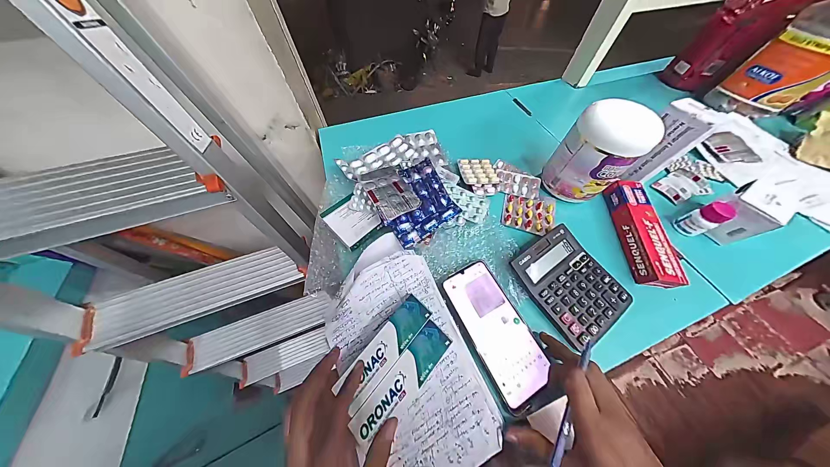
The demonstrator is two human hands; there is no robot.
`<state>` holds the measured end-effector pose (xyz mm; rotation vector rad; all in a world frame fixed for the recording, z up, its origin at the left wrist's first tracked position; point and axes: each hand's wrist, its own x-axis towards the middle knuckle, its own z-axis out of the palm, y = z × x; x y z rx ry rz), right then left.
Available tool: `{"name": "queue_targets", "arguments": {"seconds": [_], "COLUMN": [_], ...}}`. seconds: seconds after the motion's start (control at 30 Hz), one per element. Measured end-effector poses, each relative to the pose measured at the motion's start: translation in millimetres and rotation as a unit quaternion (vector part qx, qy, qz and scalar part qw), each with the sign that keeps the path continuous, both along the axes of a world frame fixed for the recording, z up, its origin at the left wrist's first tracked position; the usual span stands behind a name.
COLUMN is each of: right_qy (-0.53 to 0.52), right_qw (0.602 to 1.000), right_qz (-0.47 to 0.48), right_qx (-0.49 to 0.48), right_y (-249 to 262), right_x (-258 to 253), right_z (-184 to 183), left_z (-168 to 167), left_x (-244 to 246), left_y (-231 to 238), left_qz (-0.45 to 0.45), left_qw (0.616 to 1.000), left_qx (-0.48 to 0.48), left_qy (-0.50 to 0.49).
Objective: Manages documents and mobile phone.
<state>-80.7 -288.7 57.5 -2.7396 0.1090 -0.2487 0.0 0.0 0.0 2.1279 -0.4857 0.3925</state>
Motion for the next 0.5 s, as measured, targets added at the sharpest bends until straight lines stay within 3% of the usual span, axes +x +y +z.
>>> {"name": "queue_targets", "arguments": {"seconds": [0.1, 0.17, 0.27, 0.5], "right_qy": [0.004, 0.017, -0.017, -0.056], "right_qw": [0.999, 1.0, 0.996, 0.989], "right_qz": [0.006, 0.004, 0.021, 0.057], "right_qx": [-0.041, 0.016, 0.089, 0.126], "right_y": [1.9, -4.2, -24.4, -40.5], "right_x": [1.7, 2.8, 6.3, 13.5], "right_z": [-1.0, 3.2, -1.6, -15.7], "left_z": [-4.3, -2.6, -0.8, 9.4], "left_x": [-0.6, -0.9, -2.8, -9.0], "left_y": [-3.5, -5.6, -9.5, -17.6], "left_qz": [0.034, 0.046, 0.059, 0.092], "left_qw": [0.997, 0.995, 0.996, 0.994], "left_qx": [0.063, 0.087, 0.072, 0.055], "left_qy": [0.018, 0.014, 0.006, -0.002]}}
